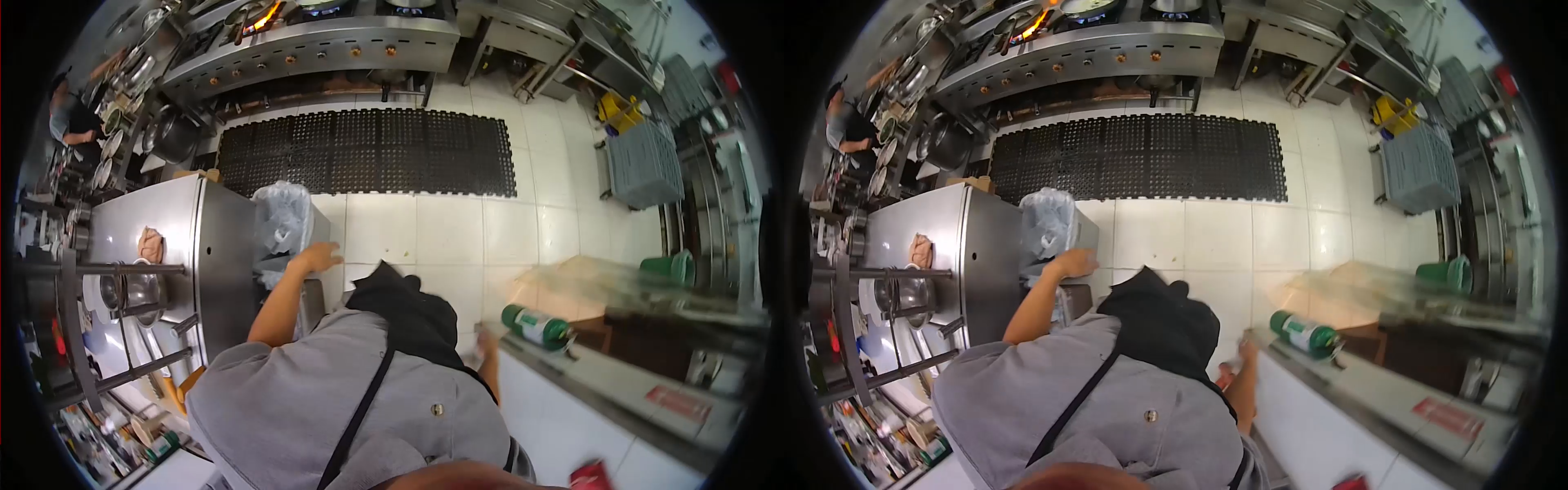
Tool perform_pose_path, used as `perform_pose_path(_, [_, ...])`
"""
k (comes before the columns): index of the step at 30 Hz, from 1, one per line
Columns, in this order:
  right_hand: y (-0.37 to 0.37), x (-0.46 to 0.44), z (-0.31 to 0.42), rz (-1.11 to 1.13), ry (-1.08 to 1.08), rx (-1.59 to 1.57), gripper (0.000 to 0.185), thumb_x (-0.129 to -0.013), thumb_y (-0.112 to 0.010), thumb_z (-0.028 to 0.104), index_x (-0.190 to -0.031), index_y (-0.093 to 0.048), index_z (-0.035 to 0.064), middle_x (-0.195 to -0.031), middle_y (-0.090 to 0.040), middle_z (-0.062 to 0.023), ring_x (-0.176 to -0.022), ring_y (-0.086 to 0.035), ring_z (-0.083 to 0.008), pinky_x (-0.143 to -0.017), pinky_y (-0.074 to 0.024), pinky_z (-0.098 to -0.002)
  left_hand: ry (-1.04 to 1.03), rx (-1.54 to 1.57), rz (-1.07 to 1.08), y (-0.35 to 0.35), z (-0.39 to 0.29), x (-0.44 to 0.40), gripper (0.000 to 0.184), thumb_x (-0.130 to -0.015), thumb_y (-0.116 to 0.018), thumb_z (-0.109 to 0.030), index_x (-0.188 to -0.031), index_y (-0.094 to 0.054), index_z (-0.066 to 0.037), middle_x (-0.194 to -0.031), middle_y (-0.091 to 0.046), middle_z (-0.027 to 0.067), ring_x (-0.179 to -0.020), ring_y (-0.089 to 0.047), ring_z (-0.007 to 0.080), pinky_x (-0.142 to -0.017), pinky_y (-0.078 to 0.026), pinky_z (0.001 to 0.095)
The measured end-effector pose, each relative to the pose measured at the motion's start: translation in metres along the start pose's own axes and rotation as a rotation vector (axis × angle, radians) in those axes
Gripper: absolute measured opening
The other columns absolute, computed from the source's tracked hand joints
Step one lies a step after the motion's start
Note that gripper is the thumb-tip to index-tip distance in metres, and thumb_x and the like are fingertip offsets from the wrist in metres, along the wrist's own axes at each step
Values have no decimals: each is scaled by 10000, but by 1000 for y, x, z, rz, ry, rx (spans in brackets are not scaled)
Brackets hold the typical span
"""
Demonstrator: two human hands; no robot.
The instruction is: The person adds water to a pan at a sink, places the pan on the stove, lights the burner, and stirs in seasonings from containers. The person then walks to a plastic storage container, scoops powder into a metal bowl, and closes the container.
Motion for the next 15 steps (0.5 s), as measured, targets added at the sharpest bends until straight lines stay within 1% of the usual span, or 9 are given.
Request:
perform_pose_path(2, [-9,8,-21,194,-164,-78,300,-944,-477,240,-1134,-581,33,-898,-643,-166,-838,-604,-250,-768,-490,-390,-48,115,-177,67,-34,-40,515,-868,-589,-434,-1211,-582,-49,-1015,-672,205,-970,-633,375,-856,-489,434])
perform_pose_path(4, [0,0,-12,307,-237,-126,302,-940,-483,253,-1125,-585,37,-904,-647,-172,-847,-612,-262,-769,-492,-402,-17,202,-206,119,-47,-88,495,-872,-595,-412,-1206,-583,-47,-983,-681,195,-927,-648,346,-825,-499,420])
perform_pose_path(5, [6,-14,3,340,-242,-132,304,-938,-487,259,-1121,-587,39,-907,-650,-175,-851,-615,-268,-770,-493,-407,2,280,-229,141,-44,-111,475,-876,-600,-391,-1202,-585,-45,-950,-690,185,-883,-663,317,-793,-510,406])
perform_pose_path(6, [14,-31,18,368,-241,-129,305,-936,-490,266,-1116,-589,41,-909,-652,-178,-856,-619,-274,-771,-494,-413,23,285,-235,160,-39,-134,475,-876,-600,-391,-1202,-585,-45,-950,-690,185,-883,-663,317,-793,-510,406])
perform_pose_path(8, [25,-76,46,420,-236,-102,308,-932,-496,279,-1107,-593,45,-915,-656,-184,-864,-626,-286,-772,-495,-424,57,329,-354,192,-13,-187,460,-868,-620,-368,-1185,-591,-36,-914,-688,181,-814,-666,259,-758,-514,365])
perform_pose_path(10, [49,-134,84,435,-195,-65,311,-929,-502,291,-1098,-597,48,-920,-661,-190,-873,-634,-299,-773,-497,-436,110,458,-371,201,16,-236,453,-873,-619,-378,-1189,-585,-56,-941,-670,169,-827,-652,247,-770,-512,382])
perform_pose_path(12, [85,-206,128,406,-142,-1,315,-925,-508,304,-1089,-601,52,-925,-665,-196,-881,-641,-311,-775,-499,-447,496,1147,-401,185,63,-257,399,-883,-615,-398,-1144,-600,-97,-947,-669,120,-839,-651,293,-754,-513,417])
perform_pose_path(13, [106,-256,155,369,-117,44,317,-923,-511,311,-1085,-603,54,-928,-668,-199,-886,-645,-317,-775,-500,-453,604,1367,-418,183,70,-265,336,-891,-602,-390,-1088,-600,-118,-914,-651,89,-813,-644,247,-742,-509,422])
perform_pose_path(15, [194,-360,231,164,34,143,321,-919,-518,323,-1076,-607,58,-934,-672,-205,-894,-652,-329,-777,-502,-464,657,1463,-410,185,107,-301,340,-891,-596,-394,-1072,-596,-106,-917,-648,98,-807,-642,242,-737,-510,421])
Point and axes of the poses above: each hand's wrist, its own x-axis away from the middle knuckle, its own y-axis out of the back of the hand, z = x × y, the point moved 10 cm from there along -x, towards the middle knuckle
